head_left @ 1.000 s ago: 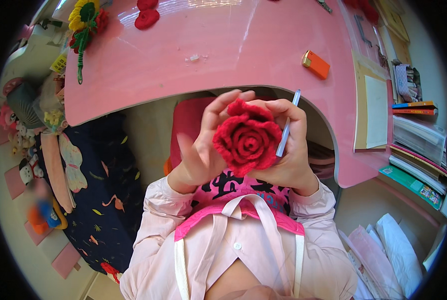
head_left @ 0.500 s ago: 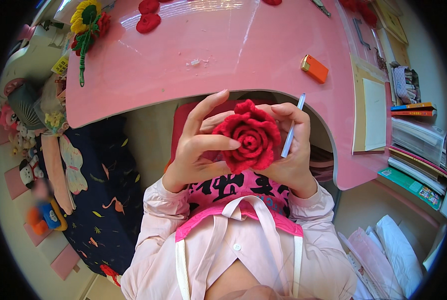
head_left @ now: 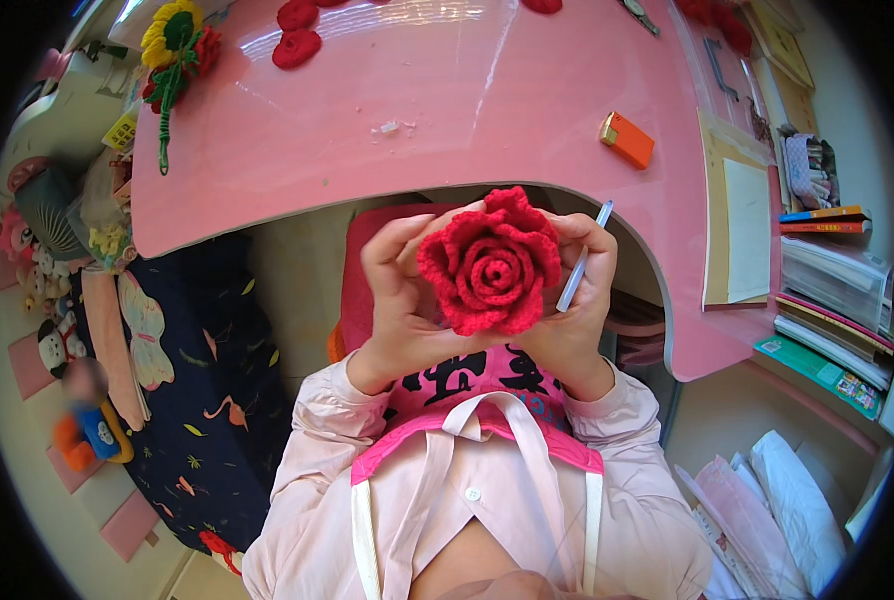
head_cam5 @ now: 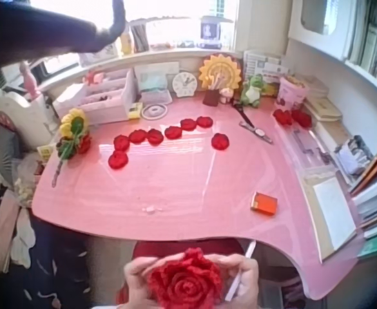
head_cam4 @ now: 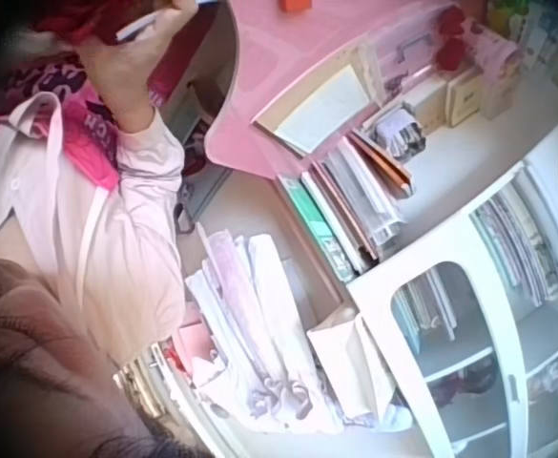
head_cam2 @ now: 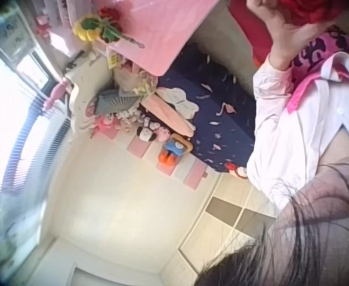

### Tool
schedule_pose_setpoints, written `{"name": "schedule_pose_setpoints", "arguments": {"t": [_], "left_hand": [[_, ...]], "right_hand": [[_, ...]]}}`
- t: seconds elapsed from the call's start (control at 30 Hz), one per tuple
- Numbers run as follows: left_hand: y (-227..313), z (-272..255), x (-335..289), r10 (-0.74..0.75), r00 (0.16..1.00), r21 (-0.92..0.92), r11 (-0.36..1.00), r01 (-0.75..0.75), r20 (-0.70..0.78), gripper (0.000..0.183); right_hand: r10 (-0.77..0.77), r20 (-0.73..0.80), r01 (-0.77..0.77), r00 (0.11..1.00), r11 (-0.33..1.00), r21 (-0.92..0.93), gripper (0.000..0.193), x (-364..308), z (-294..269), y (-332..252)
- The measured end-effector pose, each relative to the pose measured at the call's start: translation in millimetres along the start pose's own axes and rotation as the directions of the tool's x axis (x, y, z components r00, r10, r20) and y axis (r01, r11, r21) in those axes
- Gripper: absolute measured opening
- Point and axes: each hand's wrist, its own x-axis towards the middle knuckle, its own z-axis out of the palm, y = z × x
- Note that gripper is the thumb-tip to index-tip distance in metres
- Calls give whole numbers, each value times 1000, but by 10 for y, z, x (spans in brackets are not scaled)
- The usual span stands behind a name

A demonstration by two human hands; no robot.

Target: The person assembles a red artificial rose by hand, using a white plastic tool to shape and secure individual petals. They pick up pre-cut red petal pieces from a pink table and wrap them around a central bud, gradually building the flower's volume and shape.

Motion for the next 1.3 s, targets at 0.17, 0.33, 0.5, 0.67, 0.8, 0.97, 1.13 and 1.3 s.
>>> {"name": "schedule_pose_setpoints", "arguments": {"t": [0.17,0.33,0.5,0.67,0.8,0.97,1.13,1.3], "left_hand": [[63,-115,0,-53,994,71,996,46,97,83],[114,-158,74,-62,991,248,968,30,121,73],[209,-211,117,-58,985,396,918,-11,162,66],[266,-244,150,-53,973,350,936,-30,223,67],[276,-230,112,-64,967,316,949,-17,245,63],[217,-190,69,36,951,190,977,-99,308,55],[125,-271,-6,144,941,91,980,-179,306,47],[152,-200,-74,80,975,65,993,-96,209,39]], "right_hand": [[33,123,-55,992,983,178,64,-23,-24,-136],[92,171,-124,981,974,188,44,-21,-164,-160],[111,160,-143,981,968,205,43,-59,-202,-154],[161,196,-202,967,956,211,36,-61,-204,-263],[132,117,-159,984,954,255,30,-32,-147,-277],[116,-27,-112,993,987,111,24,8,-152,-344],[47,-16,-47,999,999,-23,26,11,-147,-384],[-92,33,97,995,980,-174,30,47,-159,-388]]}}
